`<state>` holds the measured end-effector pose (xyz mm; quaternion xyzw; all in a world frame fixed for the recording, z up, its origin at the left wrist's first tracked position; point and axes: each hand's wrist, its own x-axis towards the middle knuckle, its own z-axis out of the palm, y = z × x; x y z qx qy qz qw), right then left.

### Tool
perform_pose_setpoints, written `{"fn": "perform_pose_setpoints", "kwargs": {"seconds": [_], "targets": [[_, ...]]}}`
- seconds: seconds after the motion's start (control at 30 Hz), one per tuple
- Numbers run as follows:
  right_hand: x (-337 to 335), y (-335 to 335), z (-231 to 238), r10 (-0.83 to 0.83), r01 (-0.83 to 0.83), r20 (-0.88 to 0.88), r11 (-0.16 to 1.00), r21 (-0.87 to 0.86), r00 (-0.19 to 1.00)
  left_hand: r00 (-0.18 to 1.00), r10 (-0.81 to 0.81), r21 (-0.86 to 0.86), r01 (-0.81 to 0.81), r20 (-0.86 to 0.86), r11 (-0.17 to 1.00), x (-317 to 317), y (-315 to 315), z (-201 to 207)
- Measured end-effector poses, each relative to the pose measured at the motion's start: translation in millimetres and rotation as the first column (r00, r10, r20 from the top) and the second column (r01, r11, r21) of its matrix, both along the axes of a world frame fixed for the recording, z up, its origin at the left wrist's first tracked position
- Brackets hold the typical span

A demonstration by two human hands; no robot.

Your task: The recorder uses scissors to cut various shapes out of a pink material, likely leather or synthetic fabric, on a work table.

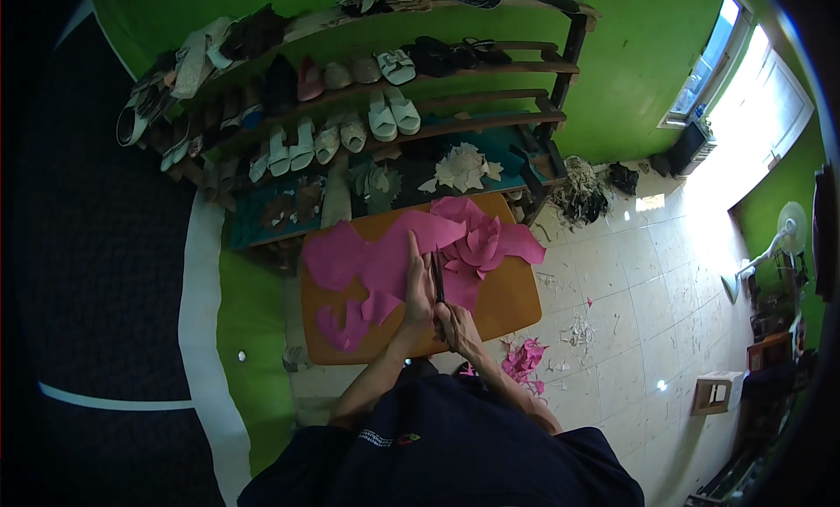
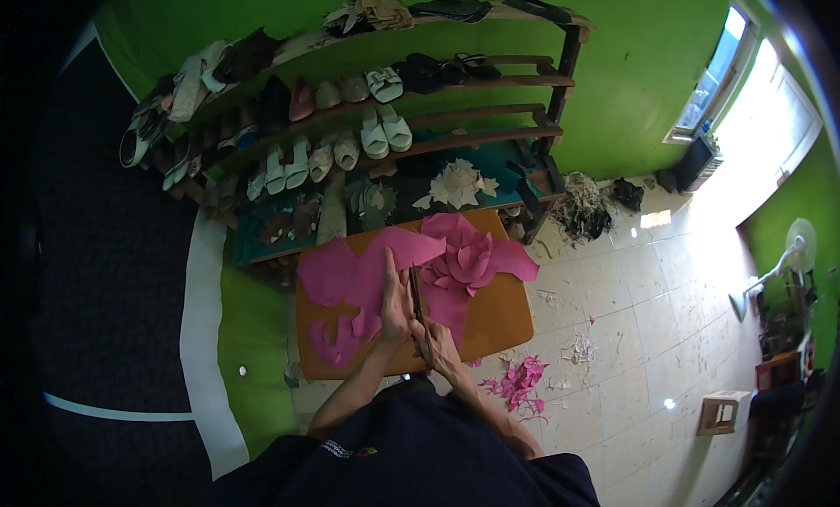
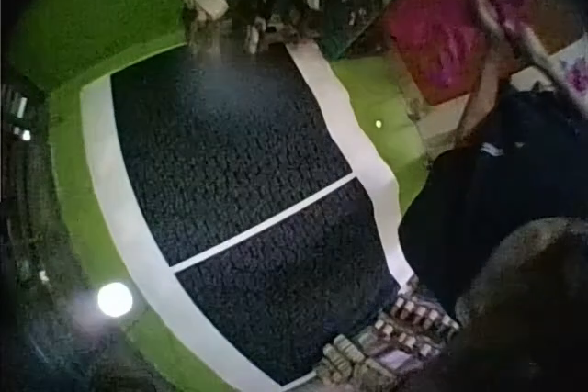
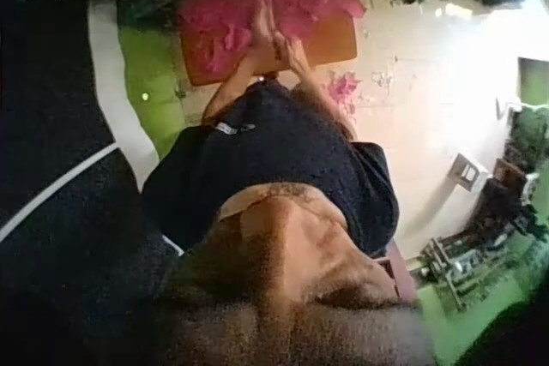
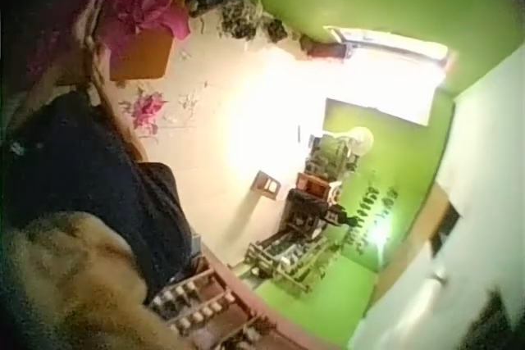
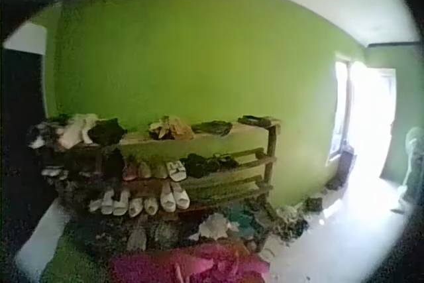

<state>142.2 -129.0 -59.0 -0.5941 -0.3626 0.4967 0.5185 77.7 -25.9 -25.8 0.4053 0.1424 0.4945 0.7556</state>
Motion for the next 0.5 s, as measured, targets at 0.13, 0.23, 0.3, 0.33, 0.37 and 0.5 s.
{"fn": "perform_pose_setpoints", "kwargs": {"seconds": [0.13, 0.23, 0.3, 0.33, 0.37, 0.5], "targets": [[6, -5, 7, -0.050, 0.049, -0.023, 0.997, -0.053, 0.998, 0.993, -0.003, 0.158, 0.022, -0.120, 0.987, -5, -12, -5], [10, -9, 16, -0.061, 0.059, -0.040, 0.997, -0.050, 0.997, 0.983, -0.039, 0.212, 0.078, -0.180, 0.974, -9, -25, -9], [11, -11, 19, -0.063, 0.062, -0.033, 0.998, -0.029, 0.997, 0.973, -0.059, 0.245, 0.114, -0.222, 0.963, -11, -32, -10], [12, -12, 19, -0.068, 0.067, -0.030, 0.997, -0.042, 0.997, 0.968, -0.070, 0.260, 0.134, -0.241, 0.956, -11, -35, -10], [13, -13, 19, -0.072, 0.071, -0.027, 0.996, -0.054, 0.997, 0.967, -0.071, 0.259, 0.135, -0.243, 0.957, -11, -38, -9], [15, -19, 23, -0.080, 0.080, 0.007, 0.997, 0.005, 0.997, 0.978, -0.094, 0.225, 0.136, -0.188, 0.965, -7, -47, 1]]}}
